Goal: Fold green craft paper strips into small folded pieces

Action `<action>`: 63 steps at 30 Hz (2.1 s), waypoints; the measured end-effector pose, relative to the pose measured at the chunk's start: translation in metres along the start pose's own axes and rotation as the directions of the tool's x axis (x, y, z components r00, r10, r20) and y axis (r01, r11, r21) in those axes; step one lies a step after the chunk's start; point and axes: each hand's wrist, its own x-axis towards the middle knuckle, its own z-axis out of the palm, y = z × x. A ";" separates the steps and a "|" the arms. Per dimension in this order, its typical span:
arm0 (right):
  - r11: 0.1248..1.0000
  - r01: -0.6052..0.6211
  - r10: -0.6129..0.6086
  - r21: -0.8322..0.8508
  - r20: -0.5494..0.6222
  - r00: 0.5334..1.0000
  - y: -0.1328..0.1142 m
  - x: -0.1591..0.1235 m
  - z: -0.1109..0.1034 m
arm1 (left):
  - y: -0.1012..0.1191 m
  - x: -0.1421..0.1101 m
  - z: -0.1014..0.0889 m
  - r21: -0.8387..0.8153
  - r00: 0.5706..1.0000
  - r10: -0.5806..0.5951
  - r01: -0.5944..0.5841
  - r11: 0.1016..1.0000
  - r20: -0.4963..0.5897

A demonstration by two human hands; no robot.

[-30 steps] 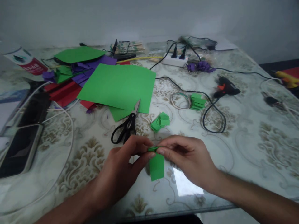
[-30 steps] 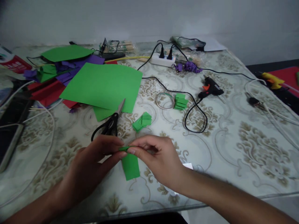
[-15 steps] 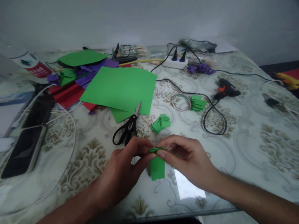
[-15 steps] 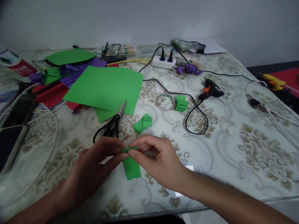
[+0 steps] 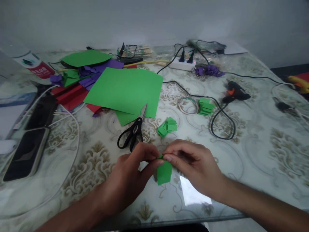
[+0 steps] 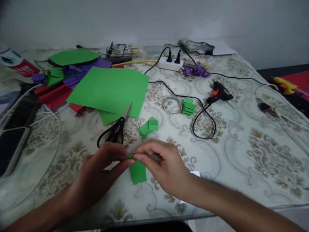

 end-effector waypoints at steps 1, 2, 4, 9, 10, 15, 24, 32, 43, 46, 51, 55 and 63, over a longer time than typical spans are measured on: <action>1.000 0.013 -0.013 -0.019 0.000 1.000 0.000 0.000 0.000 | 0.000 0.000 0.000 -0.009 1.000 -0.003 0.004 1.000 0.001; 1.000 0.023 -0.023 -0.021 0.000 1.000 0.001 -0.001 0.000 | 0.000 0.001 0.000 -0.015 1.000 0.000 0.000 1.000 -0.008; 1.000 0.008 -0.008 0.021 -0.001 1.000 0.003 -0.001 0.001 | -0.001 0.002 0.000 -0.016 1.000 -0.015 0.014 1.000 -0.019; 0.973 -0.109 0.105 0.205 0.030 0.994 0.004 0.000 0.004 | 0.001 0.004 -0.004 -0.031 0.998 0.005 -0.007 0.999 -0.063; 0.966 -0.111 0.105 0.232 0.038 0.994 0.004 0.000 0.004 | 0.001 0.004 -0.004 -0.028 0.997 0.005 -0.007 1.000 -0.071; 0.982 -0.040 0.043 0.185 -0.011 0.999 0.003 0.000 0.003 | 0.002 0.002 -0.003 -0.039 0.998 -0.008 0.006 0.999 -0.061; 0.986 0.156 -0.158 -0.054 -0.027 0.987 0.002 -0.002 -0.002 | 0.009 0.008 -0.004 -0.171 0.997 -0.078 0.077 0.982 0.002; 0.974 0.217 -0.220 -0.065 -0.042 0.975 0.002 -0.004 0.000 | 0.009 0.008 -0.003 -0.183 0.996 -0.093 0.093 0.979 0.009; 0.956 -0.210 0.197 0.202 0.087 0.977 0.010 0.003 0.002 | 0.006 0.015 -0.005 -0.294 0.983 -0.178 0.184 0.938 0.050; 0.954 -0.212 0.200 0.212 0.077 0.977 0.010 0.003 0.002 | 0.005 0.018 -0.006 -0.345 0.974 -0.207 0.225 0.911 0.088; 0.956 -0.207 0.198 0.207 0.063 0.978 0.008 0.002 0.002 | 0.004 0.018 -0.007 -0.375 0.963 -0.241 0.268 0.887 0.120; 0.959 -0.200 0.190 0.202 0.064 0.980 0.007 0.001 0.001 | 0.004 0.018 -0.007 -0.338 0.966 -0.240 0.260 0.904 0.102; 0.993 -0.066 0.066 0.097 0.008 0.998 0.009 -0.002 0.001 | 0.008 0.019 -0.009 -0.268 0.979 -0.193 0.205 0.942 0.070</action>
